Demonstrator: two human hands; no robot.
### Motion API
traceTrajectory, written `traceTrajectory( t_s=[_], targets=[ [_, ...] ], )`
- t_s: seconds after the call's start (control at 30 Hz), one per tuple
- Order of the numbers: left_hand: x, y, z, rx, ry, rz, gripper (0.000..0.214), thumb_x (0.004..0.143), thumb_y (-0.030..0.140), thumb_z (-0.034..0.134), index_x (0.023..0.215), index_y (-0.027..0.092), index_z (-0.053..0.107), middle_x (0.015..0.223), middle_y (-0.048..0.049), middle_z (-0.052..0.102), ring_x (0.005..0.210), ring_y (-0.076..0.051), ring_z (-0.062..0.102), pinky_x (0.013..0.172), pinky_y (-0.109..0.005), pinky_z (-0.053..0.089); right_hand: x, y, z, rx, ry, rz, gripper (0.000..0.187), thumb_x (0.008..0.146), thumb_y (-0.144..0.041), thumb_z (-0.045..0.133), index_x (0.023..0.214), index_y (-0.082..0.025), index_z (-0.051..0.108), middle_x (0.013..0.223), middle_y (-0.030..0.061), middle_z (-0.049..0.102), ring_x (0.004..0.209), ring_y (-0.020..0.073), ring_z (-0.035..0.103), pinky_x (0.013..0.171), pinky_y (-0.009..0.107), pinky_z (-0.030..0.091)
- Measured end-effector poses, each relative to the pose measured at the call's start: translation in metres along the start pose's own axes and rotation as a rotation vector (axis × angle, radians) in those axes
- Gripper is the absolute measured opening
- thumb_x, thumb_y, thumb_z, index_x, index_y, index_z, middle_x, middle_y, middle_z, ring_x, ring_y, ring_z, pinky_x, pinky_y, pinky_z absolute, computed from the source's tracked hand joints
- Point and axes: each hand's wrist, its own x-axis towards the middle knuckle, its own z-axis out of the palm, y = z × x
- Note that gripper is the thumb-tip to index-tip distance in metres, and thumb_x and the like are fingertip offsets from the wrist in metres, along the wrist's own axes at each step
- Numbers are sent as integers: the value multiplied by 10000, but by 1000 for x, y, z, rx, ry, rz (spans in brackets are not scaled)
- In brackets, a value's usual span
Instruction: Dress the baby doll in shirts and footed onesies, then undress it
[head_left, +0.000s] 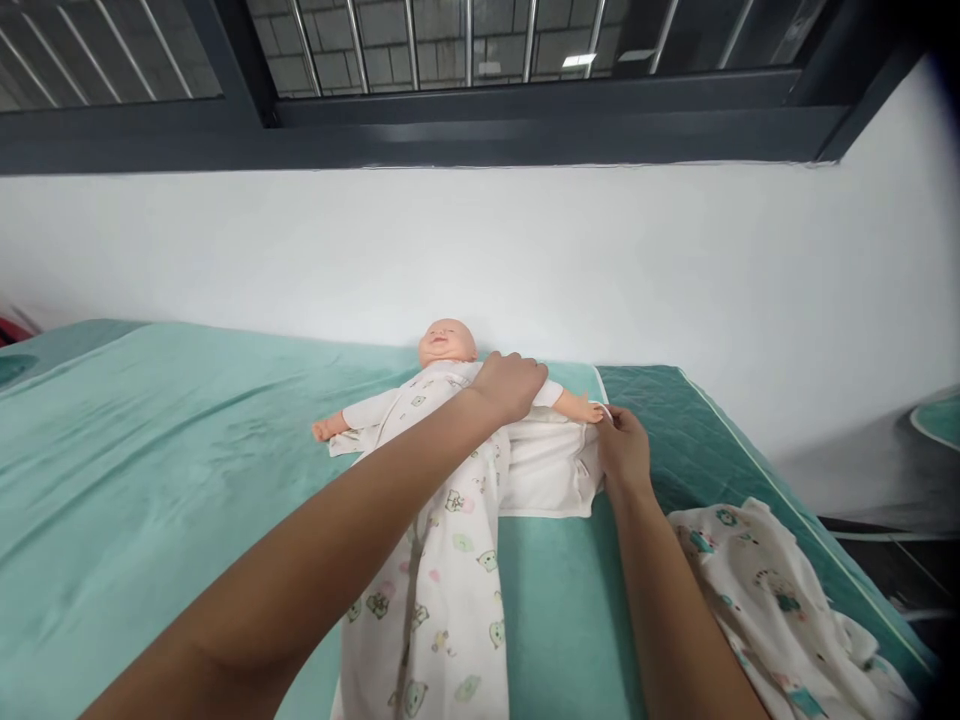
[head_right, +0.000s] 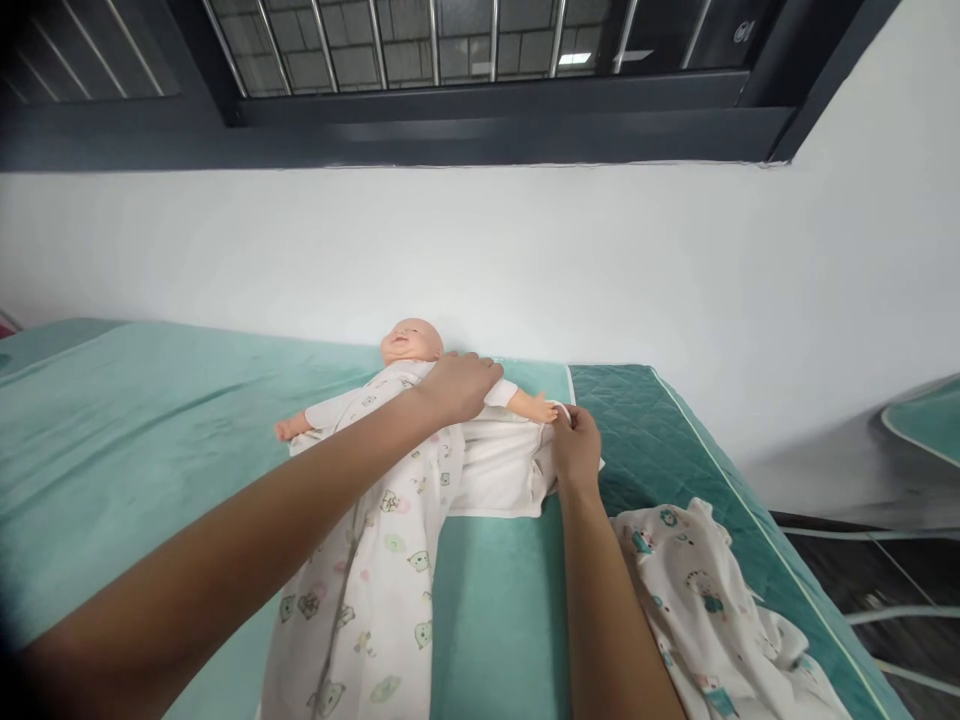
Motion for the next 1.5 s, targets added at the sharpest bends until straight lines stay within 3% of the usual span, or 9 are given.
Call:
traceTrajectory(
  t_s=[0.2,0.33,0.5,0.6,0.73,0.97,1.23,1.37,1.5],
  targets=[
    [15,19,13,-107,-76,-41,326,831,228,581,1147,154,556,1121,-114,671,1015,-274,635,841,-410,481,-10,-14,1,183,150,35,346,820,-450,507,1029,-190,603,1057,62,690,928,185,669,765,297,530],
    [2,35,13,-214,-33,-25,360,858,368,593,1163,180,568,1172,-92,656,1054,-269,627,875,-417,494,-36,-35,11,97,327,-312,399,956,-431,386,1178,-164,584,1284,113,599,1211,213,554,1031,374,427],
    [-79,4,3,-568,314,-124,373,969,434,436,1272,255,561,1291,-33,634,1178,-201,593,970,-333,498,-74,-57,34,100,-128,-409,420,978,-430,438,1312,-202,552,1386,103,552,1301,228,490,1110,443,364],
    [-131,-33,23,-780,520,-307,366,966,430,462,1289,295,569,1378,-13,590,1283,-207,538,1057,-352,466,-91,-65,45,88,-415,-345,456,976,-466,456,1385,-272,514,1468,58,497,1366,225,434,1143,449,341],
    [-159,-58,62,-928,494,-393,587,955,476,476,1499,294,352,1581,-36,341,1457,-247,323,1177,-446,339,-106,-65,55,0,-681,-378,552,991,-485,422,1514,-336,328,1617,-20,254,1495,188,195,1235,446,165],
    [-152,-47,71,-850,434,-291,525,994,421,407,1499,281,367,1583,0,329,1492,-204,228,1224,-444,252,-110,-59,63,-117,-735,-444,515,1001,-422,441,1503,-374,339,1625,-65,200,1516,193,98,1242,514,118],
    [-157,-36,72,-531,813,-153,336,992,231,401,1271,236,588,1282,-47,663,1236,-180,576,1103,-431,428,-117,-63,61,-119,-575,-679,346,1003,-286,441,1311,-321,593,1473,-1,502,1423,212,367,1188,502,305],
    [-164,-29,70,-310,973,-17,225,979,290,447,1095,221,627,1041,-72,739,998,-204,673,860,-385,522,-113,-61,60,-151,-621,-708,508,981,-303,488,1477,-335,385,1567,11,363,1464,226,288,1195,527,276],
    [-166,-25,69,-225,1071,30,225,989,322,420,983,201,611,816,-70,704,777,-198,645,680,-349,477,-108,-61,58,-226,-646,-840,397,986,-252,450,1367,-332,528,1524,-12,434,1467,232,273,1186,539,275]
  ],
)
